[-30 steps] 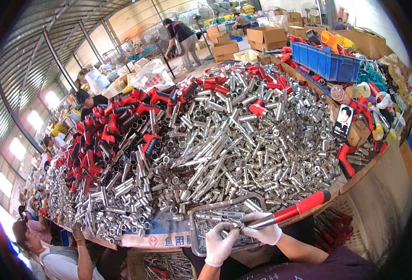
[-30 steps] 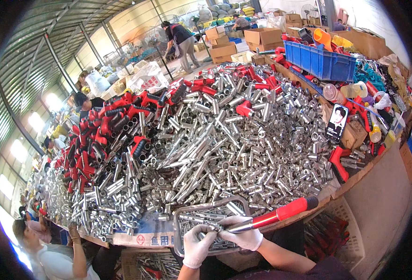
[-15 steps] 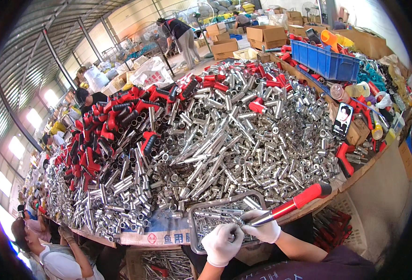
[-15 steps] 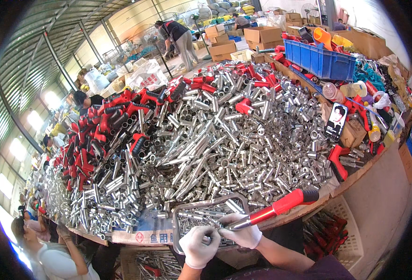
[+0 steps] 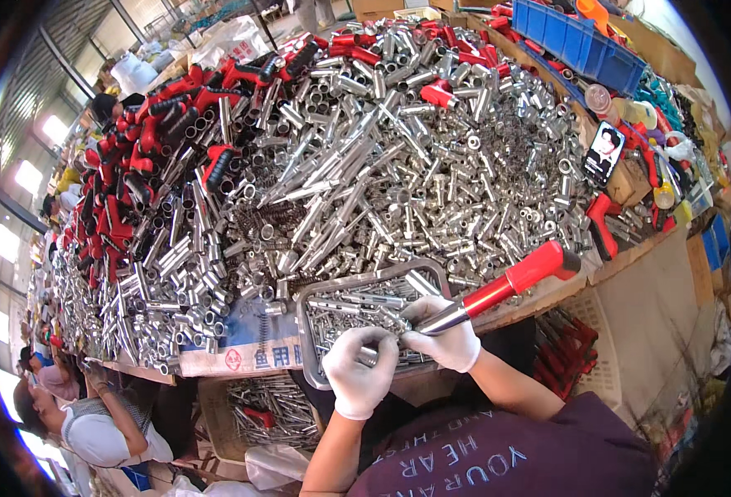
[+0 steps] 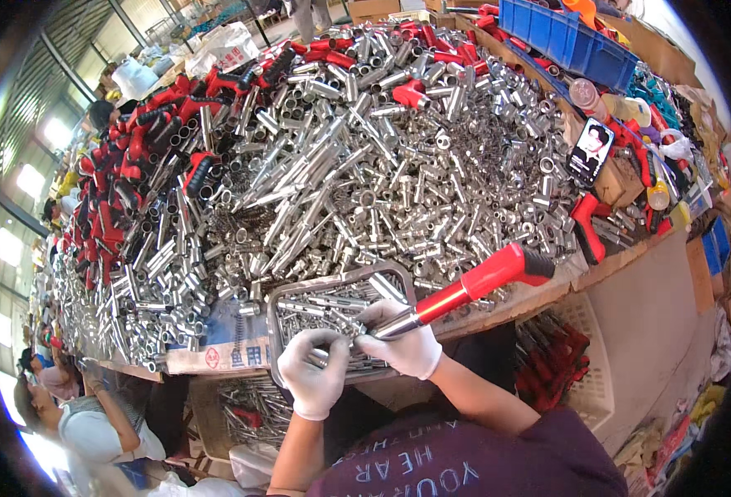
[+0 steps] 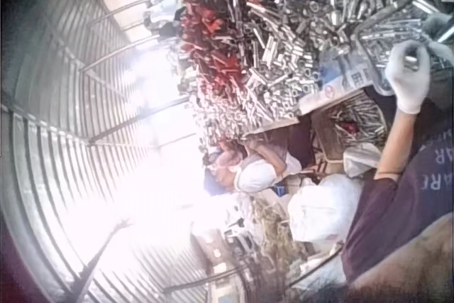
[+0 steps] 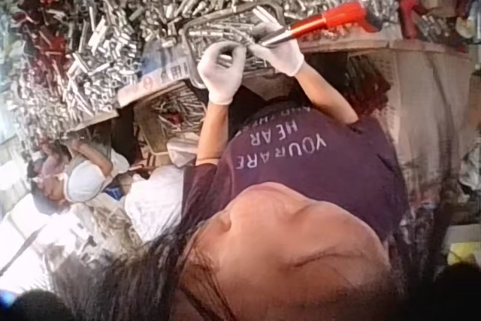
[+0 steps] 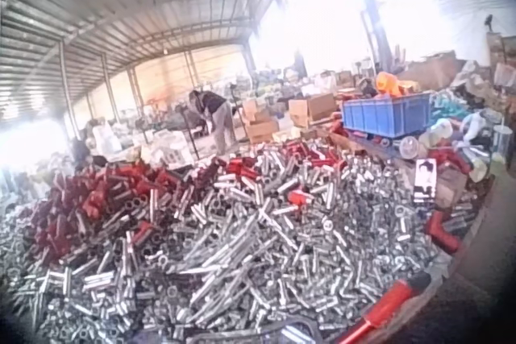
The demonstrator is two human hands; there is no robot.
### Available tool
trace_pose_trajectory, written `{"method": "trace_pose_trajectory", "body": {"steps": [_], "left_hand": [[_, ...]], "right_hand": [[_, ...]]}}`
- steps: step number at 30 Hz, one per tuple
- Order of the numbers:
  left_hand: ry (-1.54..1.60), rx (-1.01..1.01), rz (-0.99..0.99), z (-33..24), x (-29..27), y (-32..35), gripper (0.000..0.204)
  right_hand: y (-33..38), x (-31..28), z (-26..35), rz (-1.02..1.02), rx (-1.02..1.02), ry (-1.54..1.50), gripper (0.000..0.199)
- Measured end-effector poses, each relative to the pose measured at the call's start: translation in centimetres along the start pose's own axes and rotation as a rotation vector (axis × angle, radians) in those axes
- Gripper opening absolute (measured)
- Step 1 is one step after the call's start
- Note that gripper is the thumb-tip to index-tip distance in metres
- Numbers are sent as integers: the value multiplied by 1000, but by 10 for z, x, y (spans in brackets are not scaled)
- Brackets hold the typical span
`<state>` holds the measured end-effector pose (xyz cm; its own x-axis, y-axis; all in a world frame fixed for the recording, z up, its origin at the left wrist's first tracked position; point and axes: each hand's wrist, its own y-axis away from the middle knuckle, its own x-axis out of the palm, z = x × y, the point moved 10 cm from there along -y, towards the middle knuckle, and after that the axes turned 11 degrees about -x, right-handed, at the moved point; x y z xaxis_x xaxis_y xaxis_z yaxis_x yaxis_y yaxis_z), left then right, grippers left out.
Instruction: Sorting and inspecting metal hardware components at a manufacturing facility.
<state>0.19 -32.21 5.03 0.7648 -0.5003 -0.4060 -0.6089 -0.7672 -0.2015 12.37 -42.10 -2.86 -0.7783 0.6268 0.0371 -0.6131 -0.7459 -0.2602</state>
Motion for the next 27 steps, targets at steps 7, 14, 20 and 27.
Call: {"method": "trace_pose_trajectory", "body": {"steps": [7,14,20,27], "left_hand": [[-54,74,20,-25,1,-2,6],[-9,-391,266,16,5,-42,14],[-126,-427,458,24,4,-48,18],[197,-730,833,55,43,-31,19]], "right_hand": [[2,17,3,137,-54,99,23],[2,13,0,120,0,63,26],[6,16,-9,128,124,-127,26],[6,19,12,277,-22,-361,25]]}}
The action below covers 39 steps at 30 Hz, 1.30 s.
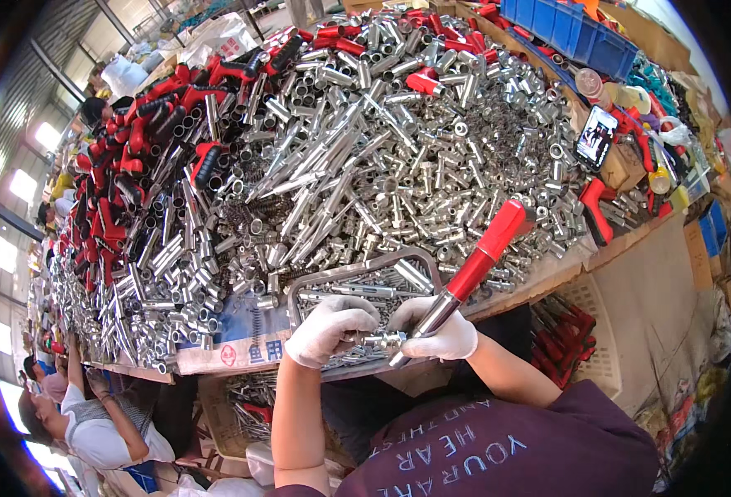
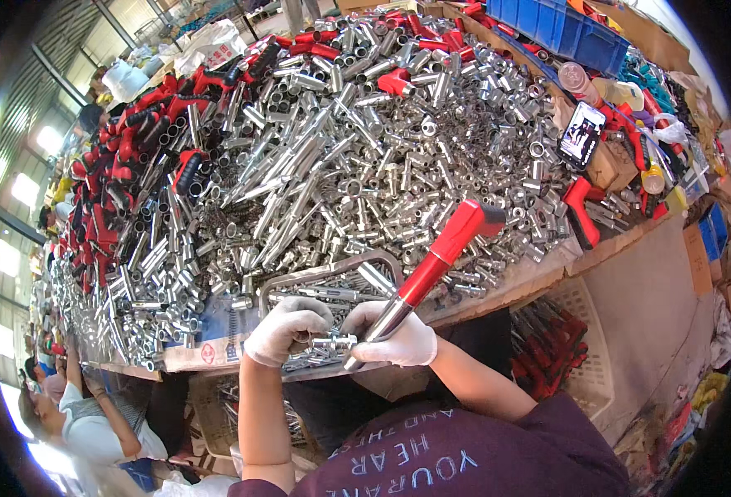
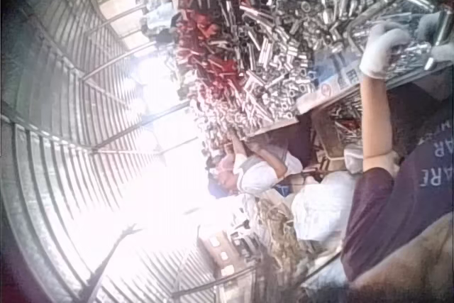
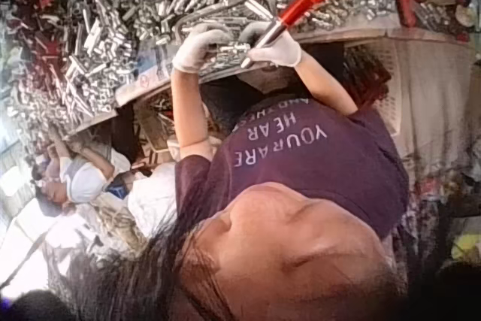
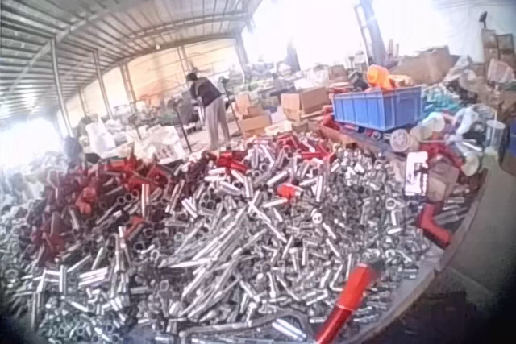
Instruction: Sorting and inspecting metal hardware components at a manufacturing facility.
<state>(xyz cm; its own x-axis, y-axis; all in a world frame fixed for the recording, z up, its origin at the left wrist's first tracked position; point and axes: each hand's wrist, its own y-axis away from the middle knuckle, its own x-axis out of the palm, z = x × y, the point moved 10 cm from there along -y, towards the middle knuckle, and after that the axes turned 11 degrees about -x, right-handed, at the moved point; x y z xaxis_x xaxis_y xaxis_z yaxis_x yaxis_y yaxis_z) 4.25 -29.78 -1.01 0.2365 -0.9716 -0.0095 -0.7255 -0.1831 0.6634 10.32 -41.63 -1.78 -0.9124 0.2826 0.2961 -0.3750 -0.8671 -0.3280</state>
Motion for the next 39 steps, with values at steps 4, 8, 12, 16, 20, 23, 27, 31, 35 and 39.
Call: {"method": "trace_pose_trajectory", "body": {"steps": [4,8,12,16,20,23,27,31,35,39], "left_hand": [[43,-18,10,16,8,-5,18],[-68,-122,-18,26,18,21,25],[-279,365,-302,-33,20,52,47],[-155,325,-287,-22,34,42,39],[-211,407,-546,-19,21,45,25],[-118,304,-439,0,15,33,27],[86,149,-428,22,6,34,12],[273,142,-397,27,14,30,10],[347,214,-394,32,15,32,3],[242,296,-586,45,2,34,3]], "right_hand": [[1,-2,1,29,-28,-82,29],[3,-13,-6,-112,26,-135,29],[2,-16,-8,-97,23,-39,30],[5,-20,-6,-210,29,-45,29],[7,-24,-5,-261,100,-72,31],[8,-20,-10,-199,26,-110,28],[3,-13,-11,-163,-9,-98,27],[6,-18,-12,-174,-34,-8,28],[3,-11,-3,-118,-25,-31,27],[1,-7,-1,-100,-19,110,27]]}}
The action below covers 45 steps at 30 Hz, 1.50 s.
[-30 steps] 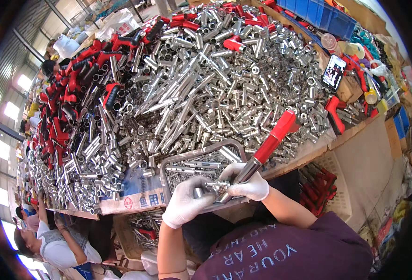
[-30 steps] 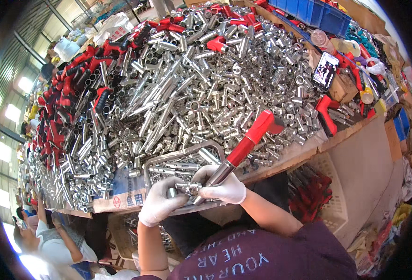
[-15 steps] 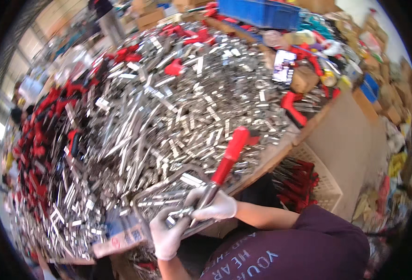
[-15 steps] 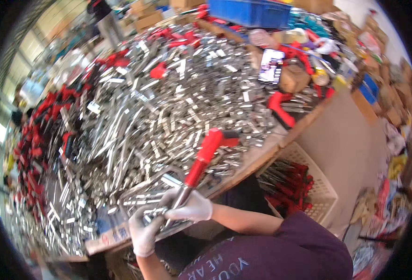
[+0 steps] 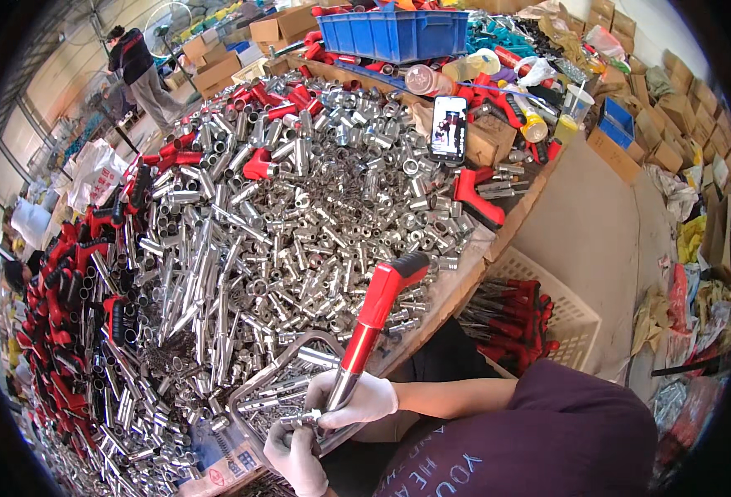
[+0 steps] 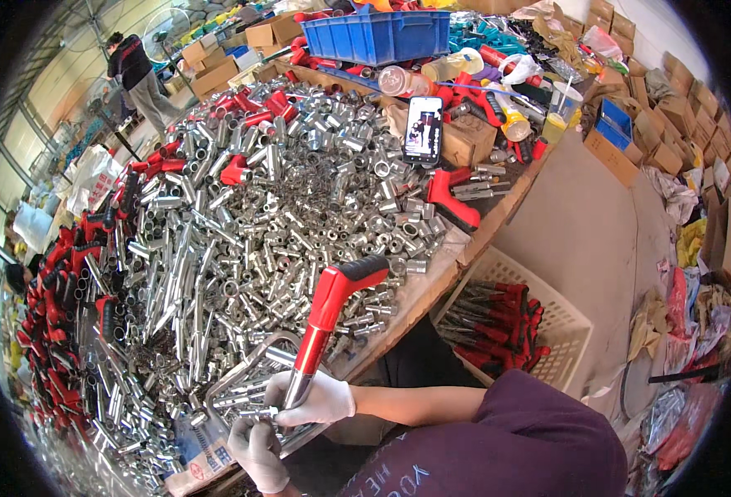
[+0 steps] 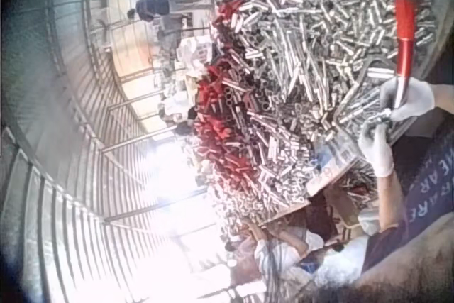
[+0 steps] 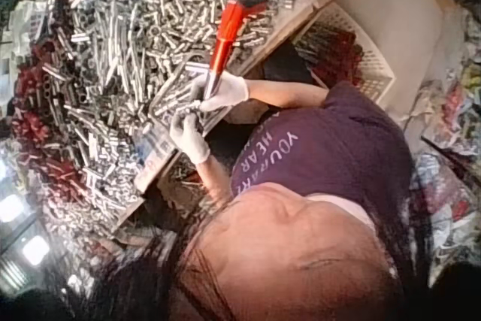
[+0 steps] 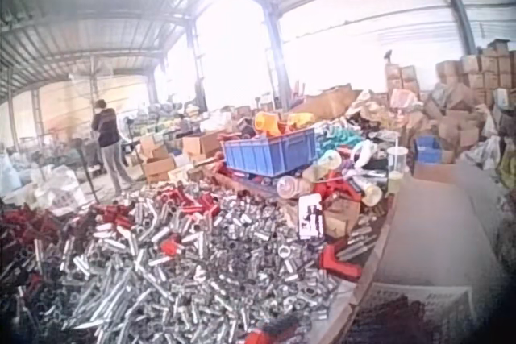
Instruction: Sorting and inspecting metal hardware components at a manufacturing facility.
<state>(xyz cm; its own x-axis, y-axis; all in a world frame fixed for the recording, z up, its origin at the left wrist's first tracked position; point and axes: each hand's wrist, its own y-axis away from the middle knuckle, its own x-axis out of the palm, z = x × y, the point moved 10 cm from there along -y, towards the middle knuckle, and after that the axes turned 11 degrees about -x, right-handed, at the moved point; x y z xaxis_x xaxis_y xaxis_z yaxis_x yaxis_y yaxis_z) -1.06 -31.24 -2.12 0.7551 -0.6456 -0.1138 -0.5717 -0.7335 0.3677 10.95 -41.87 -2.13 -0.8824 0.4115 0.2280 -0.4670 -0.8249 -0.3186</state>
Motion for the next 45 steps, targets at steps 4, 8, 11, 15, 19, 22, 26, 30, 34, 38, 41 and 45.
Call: {"method": "trace_pose_trajectory", "body": {"steps": [4,8,11,15,19,22,26,30,34,38,41,45], "left_hand": [[-521,465,-395,-64,-2,28,4],[-641,372,61,-57,-1,42,12],[-948,283,574,-32,46,71,25],[-691,254,618,-11,45,63,28],[364,-218,183,-2,-26,29,25],[926,-117,214,-24,-19,4,35],[924,-122,323,-28,-5,-6,35],[569,-58,149,-31,-11,-5,35],[-211,181,169,-58,7,3,29],[-226,175,178,-59,18,3,15],[20,-125,76,-37,-10,2,15],[-3,-74,0,-19,-30,0,17]], "right_hand": [[4,-10,0,-94,-57,-74,28],[5,-19,-10,-166,16,-107,32],[5,-19,-14,-190,64,-245,30],[5,-23,-16,-195,61,-233,25],[4,-12,-15,-149,117,-291,26],[1,-13,-7,-95,5,-33,23],[3,-11,-7,-75,0,-16,26],[1,-10,-3,-44,-4,13,26],[-2,-4,-3,-12,41,22,22],[-3,-5,3,-39,36,-3,22],[-2,-7,0,-38,-12,-150,27],[-10,-9,24,-6,-305,105,25]]}}
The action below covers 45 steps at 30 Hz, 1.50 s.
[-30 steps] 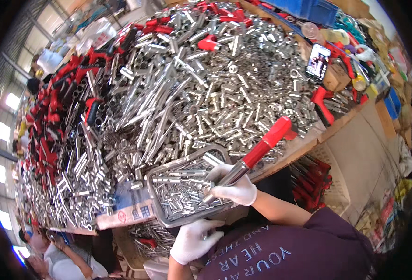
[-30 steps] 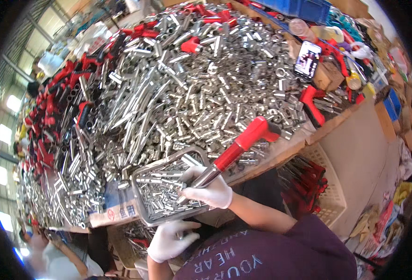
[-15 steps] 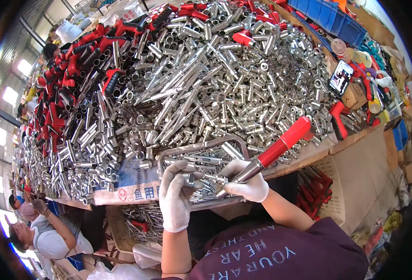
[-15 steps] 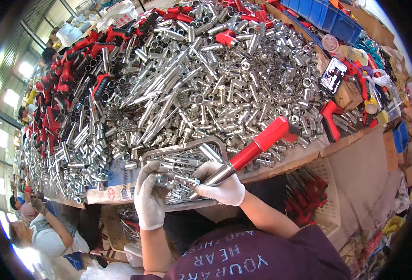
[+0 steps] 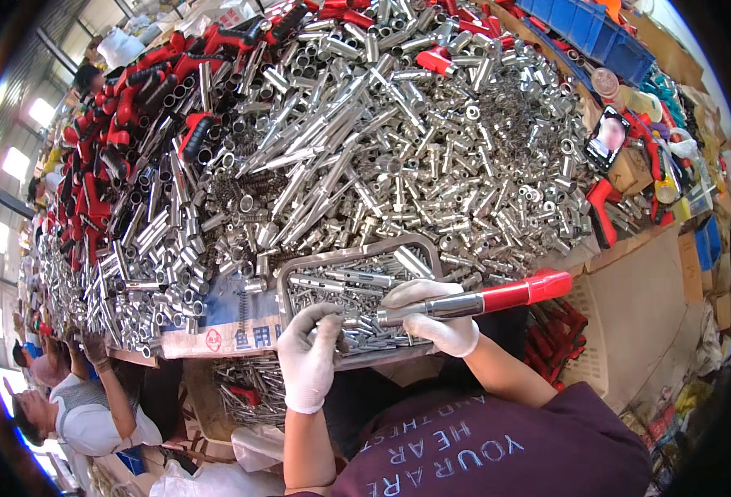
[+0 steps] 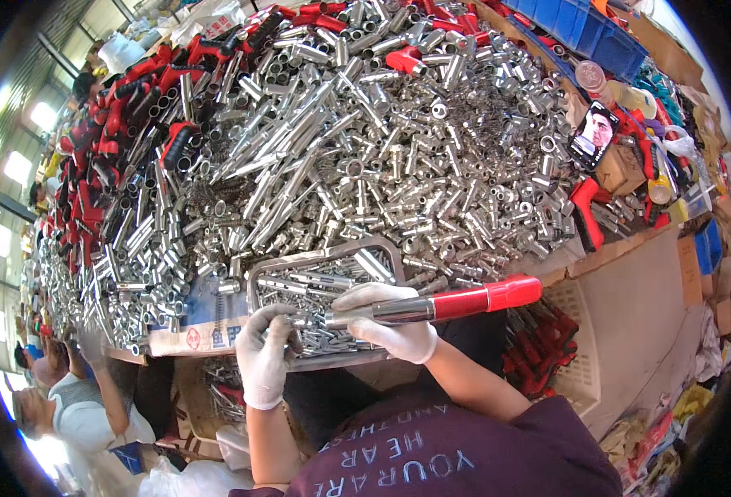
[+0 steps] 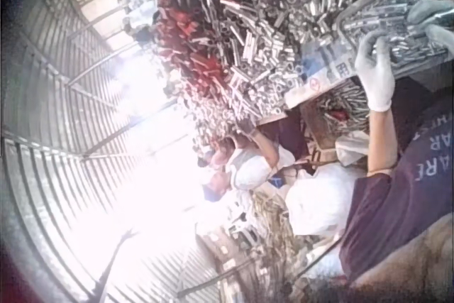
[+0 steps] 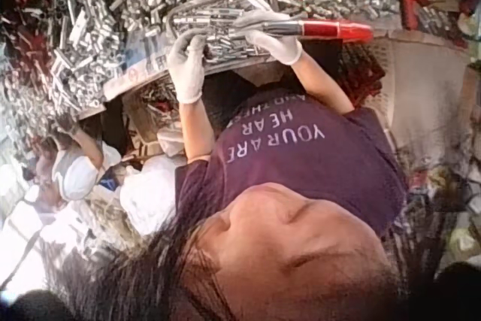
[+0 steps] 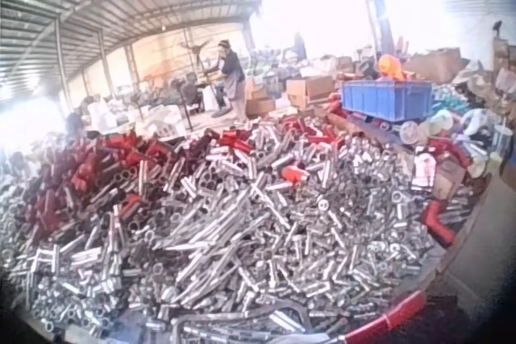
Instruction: Sorting and inspecting metal hardware components at a manufacturing facility.
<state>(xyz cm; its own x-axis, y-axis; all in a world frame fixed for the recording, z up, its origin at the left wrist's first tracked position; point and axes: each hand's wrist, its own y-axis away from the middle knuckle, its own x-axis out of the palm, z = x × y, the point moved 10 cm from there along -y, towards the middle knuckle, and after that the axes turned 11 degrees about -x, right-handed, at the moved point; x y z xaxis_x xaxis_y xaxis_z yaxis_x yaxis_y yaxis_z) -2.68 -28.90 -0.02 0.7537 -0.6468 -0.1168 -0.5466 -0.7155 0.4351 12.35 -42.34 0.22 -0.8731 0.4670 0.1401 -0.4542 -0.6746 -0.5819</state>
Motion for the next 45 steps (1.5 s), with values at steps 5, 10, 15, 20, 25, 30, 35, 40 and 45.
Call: {"method": "trace_pose_trajectory", "body": {"steps": [5,10,15,20,25,30,35,40,45], "left_hand": [[31,-18,67,8,21,7,16],[-25,193,49,-1,25,10,15],[-162,352,47,-19,31,15,15],[-51,-156,260,11,38,3,28],[643,-278,82,41,21,-22,47],[1005,-381,216,52,33,-27,38],[802,-225,379,28,38,-16,28],[-192,108,249,-5,37,2,27],[-299,-343,501,19,51,3,26]], "right_hand": [[-1,7,-1,37,60,-19,24],[2,2,-3,-6,54,-79,24],[2,1,-4,-9,83,-76,25],[3,2,-6,-26,107,-76,25],[8,-7,-9,-82,113,-30,25],[7,-7,-8,-82,93,-21,25],[12,-8,-14,-124,168,-61,25],[5,-3,-9,-65,106,-33,23],[5,4,-10,19,123,-84,21]]}}
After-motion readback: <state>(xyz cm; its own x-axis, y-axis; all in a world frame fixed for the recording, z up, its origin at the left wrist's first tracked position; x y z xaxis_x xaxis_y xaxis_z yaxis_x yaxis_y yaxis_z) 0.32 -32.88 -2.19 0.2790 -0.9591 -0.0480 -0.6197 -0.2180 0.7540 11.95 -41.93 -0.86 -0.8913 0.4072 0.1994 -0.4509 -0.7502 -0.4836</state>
